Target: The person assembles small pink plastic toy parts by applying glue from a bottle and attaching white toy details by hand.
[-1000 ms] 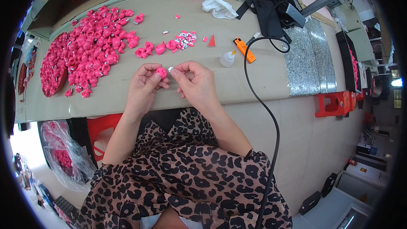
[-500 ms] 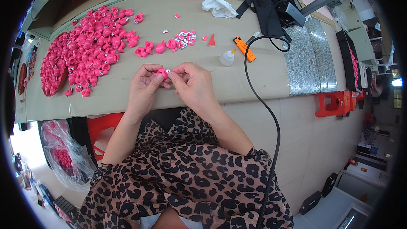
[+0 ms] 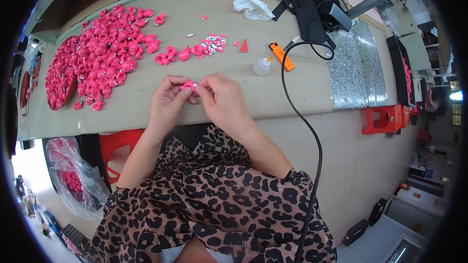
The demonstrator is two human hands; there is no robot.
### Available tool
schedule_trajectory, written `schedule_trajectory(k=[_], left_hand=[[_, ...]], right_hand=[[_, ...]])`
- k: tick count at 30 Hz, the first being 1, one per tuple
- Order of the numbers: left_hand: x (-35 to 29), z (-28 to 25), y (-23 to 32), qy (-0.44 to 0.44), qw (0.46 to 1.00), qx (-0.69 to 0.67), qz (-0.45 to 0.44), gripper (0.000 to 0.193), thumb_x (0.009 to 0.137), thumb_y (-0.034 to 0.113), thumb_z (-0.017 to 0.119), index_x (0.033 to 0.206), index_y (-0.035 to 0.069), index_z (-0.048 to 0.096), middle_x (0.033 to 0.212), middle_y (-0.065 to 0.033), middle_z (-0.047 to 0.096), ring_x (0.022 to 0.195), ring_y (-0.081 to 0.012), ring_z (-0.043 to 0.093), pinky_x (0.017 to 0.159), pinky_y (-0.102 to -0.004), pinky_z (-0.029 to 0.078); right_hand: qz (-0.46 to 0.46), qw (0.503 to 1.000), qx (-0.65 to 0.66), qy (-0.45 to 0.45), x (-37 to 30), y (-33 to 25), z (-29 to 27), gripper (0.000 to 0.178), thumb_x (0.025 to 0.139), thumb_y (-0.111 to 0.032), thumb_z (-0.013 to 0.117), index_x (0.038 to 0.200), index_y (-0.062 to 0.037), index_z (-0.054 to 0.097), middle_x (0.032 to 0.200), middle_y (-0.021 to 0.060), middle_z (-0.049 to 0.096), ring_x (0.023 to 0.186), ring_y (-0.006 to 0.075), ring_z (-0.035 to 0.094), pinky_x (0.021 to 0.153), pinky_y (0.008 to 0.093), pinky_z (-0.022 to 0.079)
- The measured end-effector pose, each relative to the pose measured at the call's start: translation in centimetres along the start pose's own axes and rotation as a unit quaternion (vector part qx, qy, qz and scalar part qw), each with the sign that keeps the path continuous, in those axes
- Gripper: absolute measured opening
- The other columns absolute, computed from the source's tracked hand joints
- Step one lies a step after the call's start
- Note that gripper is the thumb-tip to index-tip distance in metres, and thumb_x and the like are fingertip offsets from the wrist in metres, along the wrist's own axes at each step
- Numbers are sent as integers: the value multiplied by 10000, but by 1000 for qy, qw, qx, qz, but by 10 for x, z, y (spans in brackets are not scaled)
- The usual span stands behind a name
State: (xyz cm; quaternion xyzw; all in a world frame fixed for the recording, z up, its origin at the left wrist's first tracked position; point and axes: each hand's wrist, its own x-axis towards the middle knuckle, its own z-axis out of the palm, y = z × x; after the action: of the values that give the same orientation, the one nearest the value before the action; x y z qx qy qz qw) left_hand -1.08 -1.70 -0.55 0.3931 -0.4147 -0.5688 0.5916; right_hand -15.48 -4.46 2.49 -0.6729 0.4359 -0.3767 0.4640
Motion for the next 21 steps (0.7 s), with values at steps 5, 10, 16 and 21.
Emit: schedule_trajectory(k=[5,10,16,21], left_hand=[[1,-6,3,-2,1000,-17,-13,163,803,17,525,951,-26,474,846,-91,564,720,-124,555,623,-225,476],[3,-2,9,-10,995,-79,-61,166,810,39,521,957,-25,477,795,-98,571,694,-128,559,613,-219,475],[4,-4,9,-19,996,-58,-67,155,812,25,513,953,-27,477,769,-97,570,654,-121,553,591,-211,464],[3,-8,6,-23,996,-50,-70,132,811,10,503,935,-31,481,751,-90,571,644,-110,548,573,-203,458]], right_hand=[[18,998,50,-42,2,-8,-4,130,824,-109,513,813,19,533,707,44,502,504,76,510,394,179,402],[216,874,420,-113,10,11,-1,220,836,-194,515,896,18,516,699,51,528,465,60,479,368,165,394],[232,846,459,-139,10,20,4,219,842,-199,504,906,11,503,688,62,537,459,58,476,368,156,384],[200,845,476,-139,7,21,13,186,850,-184,490,862,1,494,686,74,534,467,67,482,388,161,396]])
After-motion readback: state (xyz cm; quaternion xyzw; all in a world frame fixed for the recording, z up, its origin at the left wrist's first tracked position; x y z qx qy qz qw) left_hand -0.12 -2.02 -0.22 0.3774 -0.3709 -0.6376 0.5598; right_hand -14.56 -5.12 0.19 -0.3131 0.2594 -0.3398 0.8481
